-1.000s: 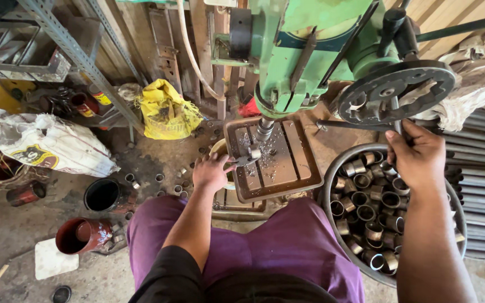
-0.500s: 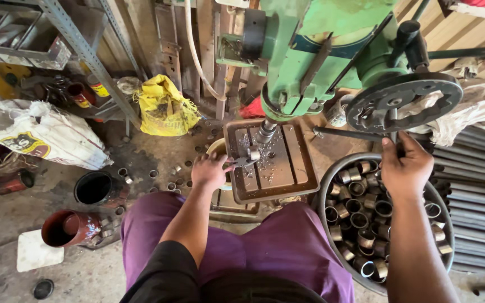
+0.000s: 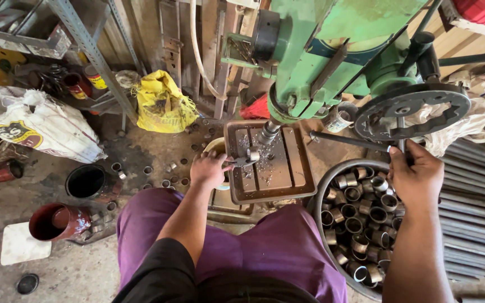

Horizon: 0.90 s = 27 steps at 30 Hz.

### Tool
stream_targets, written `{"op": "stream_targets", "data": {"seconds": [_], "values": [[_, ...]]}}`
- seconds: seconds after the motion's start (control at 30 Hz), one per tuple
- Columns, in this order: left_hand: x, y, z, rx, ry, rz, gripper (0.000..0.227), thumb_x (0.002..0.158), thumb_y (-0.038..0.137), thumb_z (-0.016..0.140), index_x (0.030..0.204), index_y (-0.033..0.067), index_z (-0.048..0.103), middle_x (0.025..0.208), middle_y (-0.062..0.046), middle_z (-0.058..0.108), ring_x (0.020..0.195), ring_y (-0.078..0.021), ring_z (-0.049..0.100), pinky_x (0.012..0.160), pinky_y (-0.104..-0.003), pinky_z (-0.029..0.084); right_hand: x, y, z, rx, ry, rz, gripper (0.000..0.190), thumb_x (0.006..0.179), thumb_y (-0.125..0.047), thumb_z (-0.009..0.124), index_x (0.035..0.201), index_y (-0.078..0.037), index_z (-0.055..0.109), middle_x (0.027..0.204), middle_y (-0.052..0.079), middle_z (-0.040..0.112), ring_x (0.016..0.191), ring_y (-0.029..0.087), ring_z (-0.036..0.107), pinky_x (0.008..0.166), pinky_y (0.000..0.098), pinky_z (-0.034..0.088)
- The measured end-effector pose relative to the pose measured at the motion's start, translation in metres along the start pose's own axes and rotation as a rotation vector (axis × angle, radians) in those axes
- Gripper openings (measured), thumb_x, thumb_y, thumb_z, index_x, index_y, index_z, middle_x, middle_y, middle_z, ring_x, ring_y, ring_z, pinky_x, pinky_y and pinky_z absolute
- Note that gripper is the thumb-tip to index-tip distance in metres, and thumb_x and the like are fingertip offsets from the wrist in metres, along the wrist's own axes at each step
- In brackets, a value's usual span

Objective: The person operates a green drill press in a workshop, repeatedly picking up small cylindrical metal parts from a large metal bowl. They place each part under the drill bit, lower the spindle to drill the item, and then return the finished part to the bowl. The process is continuous and repetitive throughout the video.

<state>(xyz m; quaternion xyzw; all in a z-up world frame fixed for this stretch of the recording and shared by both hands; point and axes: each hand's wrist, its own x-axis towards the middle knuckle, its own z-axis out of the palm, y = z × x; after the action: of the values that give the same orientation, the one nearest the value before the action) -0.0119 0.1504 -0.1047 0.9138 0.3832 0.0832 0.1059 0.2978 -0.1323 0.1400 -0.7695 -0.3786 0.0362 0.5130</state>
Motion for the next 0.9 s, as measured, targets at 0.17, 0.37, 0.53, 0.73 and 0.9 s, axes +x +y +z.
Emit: {"op": "stream_targets", "data": {"seconds": [0.17, 0.37, 0.53, 0.73, 0.9], "values": [[0.000, 0.000, -0.001, -0.008, -0.058, -0.013, 0.042, 0.094, 0.055, 0.061, 0.124, 0.0249, 0.066, 0.120, -0.007, 0.066, 0.115, -0.0276, 0.063, 0.098, -0.047, 0.049, -0.004, -0.014, -0.004, -0.045, -0.022, -0.007, 0.011, 0.103, -0.004, 0.068, 0.112, 0.001, 0.072, 0.065, 0.000, 0.059, 0.052, 0.005, 0.050, 0.047, 0.0233, 0.037], [-0.001, 0.003, -0.010, -0.029, -0.122, -0.048, 0.042, 0.095, 0.054, 0.061, 0.126, 0.0273, 0.065, 0.121, -0.005, 0.066, 0.115, -0.0262, 0.063, 0.103, -0.046, 0.047, -0.002, -0.005, 0.002, -0.043, 0.038, 0.052, 0.010, 0.102, -0.004, 0.069, 0.110, 0.001, 0.072, 0.065, 0.000, 0.061, 0.050, 0.006, 0.051, 0.043, 0.0239, 0.037], [0.001, 0.003, -0.004, 0.014, -0.164, -0.051, 0.045, 0.095, 0.057, 0.058, 0.126, 0.0263, 0.065, 0.123, -0.004, 0.066, 0.118, -0.0257, 0.062, 0.105, -0.045, 0.046, -0.001, 0.020, 0.021, -0.153, 0.090, -0.116, 0.006, 0.107, -0.004, 0.069, 0.105, 0.002, 0.070, 0.069, 0.000, 0.062, 0.057, 0.006, 0.055, 0.050, 0.0230, 0.040], [0.003, 0.000, 0.007, 0.015, -0.060, -0.027, 0.044, 0.095, 0.056, 0.056, 0.123, 0.0237, 0.066, 0.123, -0.006, 0.065, 0.118, -0.0259, 0.061, 0.099, -0.046, 0.047, -0.001, 0.027, 0.026, -0.107, 0.107, -0.198, 0.006, 0.107, -0.003, 0.069, 0.106, 0.003, 0.069, 0.072, 0.000, 0.062, 0.061, 0.006, 0.055, 0.054, 0.0231, 0.041], [-0.001, 0.000, 0.004, -0.024, -0.070, -0.042, 0.042, 0.095, 0.057, 0.059, 0.122, 0.0254, 0.067, 0.121, -0.005, 0.066, 0.118, -0.0261, 0.062, 0.100, -0.045, 0.048, 0.003, 0.031, 0.034, -0.029, 0.098, -0.193, 0.009, 0.107, -0.002, 0.066, 0.113, 0.003, 0.070, 0.072, 0.001, 0.061, 0.059, 0.006, 0.054, 0.053, 0.0235, 0.041]]}}
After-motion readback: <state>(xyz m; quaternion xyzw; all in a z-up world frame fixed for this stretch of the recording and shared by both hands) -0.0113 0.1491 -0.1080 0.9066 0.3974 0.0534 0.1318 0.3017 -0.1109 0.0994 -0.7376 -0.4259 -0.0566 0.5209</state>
